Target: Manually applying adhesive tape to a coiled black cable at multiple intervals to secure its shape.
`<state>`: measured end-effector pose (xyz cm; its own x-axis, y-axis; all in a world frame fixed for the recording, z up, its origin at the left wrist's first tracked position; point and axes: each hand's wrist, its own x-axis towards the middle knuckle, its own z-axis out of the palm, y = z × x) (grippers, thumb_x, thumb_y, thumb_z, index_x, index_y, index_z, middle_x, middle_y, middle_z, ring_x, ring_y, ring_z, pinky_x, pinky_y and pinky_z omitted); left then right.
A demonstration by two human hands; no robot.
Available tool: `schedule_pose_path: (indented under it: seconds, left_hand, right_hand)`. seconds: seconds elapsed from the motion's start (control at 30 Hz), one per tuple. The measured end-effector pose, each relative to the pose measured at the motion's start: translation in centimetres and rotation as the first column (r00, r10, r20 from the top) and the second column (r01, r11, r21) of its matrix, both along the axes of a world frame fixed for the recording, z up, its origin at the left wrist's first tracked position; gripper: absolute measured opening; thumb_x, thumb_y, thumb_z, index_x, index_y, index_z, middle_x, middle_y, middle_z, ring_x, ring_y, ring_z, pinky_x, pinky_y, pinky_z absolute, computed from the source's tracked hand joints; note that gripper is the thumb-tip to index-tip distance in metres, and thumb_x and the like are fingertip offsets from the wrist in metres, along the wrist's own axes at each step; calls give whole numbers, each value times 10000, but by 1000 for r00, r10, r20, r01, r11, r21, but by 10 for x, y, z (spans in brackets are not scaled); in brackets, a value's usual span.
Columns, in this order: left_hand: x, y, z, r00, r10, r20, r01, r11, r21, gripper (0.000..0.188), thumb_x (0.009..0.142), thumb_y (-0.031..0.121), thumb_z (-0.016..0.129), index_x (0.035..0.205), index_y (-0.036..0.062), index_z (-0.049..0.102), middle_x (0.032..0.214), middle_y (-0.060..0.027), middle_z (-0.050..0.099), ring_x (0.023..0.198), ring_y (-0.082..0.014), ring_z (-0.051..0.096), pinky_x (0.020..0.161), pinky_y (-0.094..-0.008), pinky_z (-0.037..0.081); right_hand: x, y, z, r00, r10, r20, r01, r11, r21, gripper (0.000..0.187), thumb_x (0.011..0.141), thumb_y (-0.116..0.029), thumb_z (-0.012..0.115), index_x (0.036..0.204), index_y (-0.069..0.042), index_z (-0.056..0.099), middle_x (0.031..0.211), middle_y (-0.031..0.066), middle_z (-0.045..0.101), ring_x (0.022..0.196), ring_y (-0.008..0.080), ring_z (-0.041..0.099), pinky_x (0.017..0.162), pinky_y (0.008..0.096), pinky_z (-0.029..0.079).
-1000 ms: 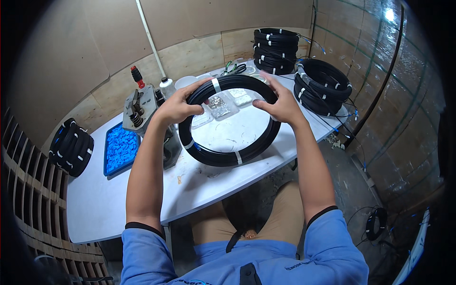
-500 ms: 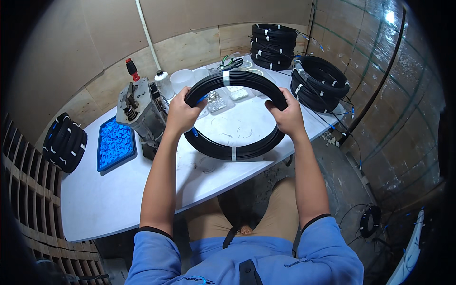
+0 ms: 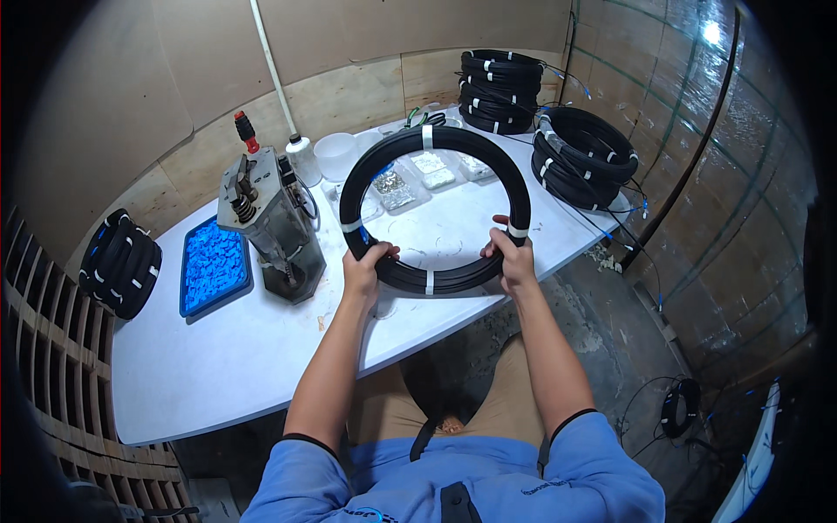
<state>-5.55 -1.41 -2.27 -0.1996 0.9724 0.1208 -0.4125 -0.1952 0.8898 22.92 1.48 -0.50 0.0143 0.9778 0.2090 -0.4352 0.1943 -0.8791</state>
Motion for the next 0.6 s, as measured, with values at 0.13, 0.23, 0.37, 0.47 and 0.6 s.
schedule_pose_path:
  seconds: [0.13,0.23,0.37,0.47,0.6]
  left_hand:
    - [-1,18,-4,989,61,135,-57,998,-35,133,891,63,653,959,18,547,815,-114,638,738,-242,672,717,-399,596]
    - [-8,23,-18,982,50,180,-43,998,-40,157,909,104,663,984,41,539,791,-89,602,709,-218,640,703,-400,590]
    - [-5,12,-3,983,27,184,-23,1000,-21,216,903,101,687,1039,54,526,794,-64,565,683,-195,595,679,-387,566]
    - [-3,12,-2,982,26,187,-23,1000,-20,253,891,75,697,1063,48,513,782,-62,553,663,-189,590,648,-375,557]
    - [-11,20,-8,966,37,255,-9,994,-109,226,885,52,671,1044,59,510,759,-58,549,626,-175,575,607,-358,542]
  right_hand:
    - [-16,19,14,997,-70,-32,68,995,-70,304,900,-83,735,1149,12,590,638,41,569,503,142,546,515,314,489]
    - [-22,42,0,1000,-31,-1,31,987,-158,227,922,-94,693,1120,-40,594,622,36,522,507,152,523,522,333,488]
    - [-19,48,-20,993,30,-111,-55,973,-224,214,941,-137,678,1124,-64,596,661,12,509,542,146,525,534,328,485]
    - [-12,53,-29,961,106,-255,-168,957,-237,268,971,-209,654,1186,-73,571,662,-12,508,551,136,524,544,332,490]
    - [-18,48,-22,952,177,-249,-222,961,-164,331,1008,-269,636,1236,-44,552,690,13,526,603,152,547,585,336,502]
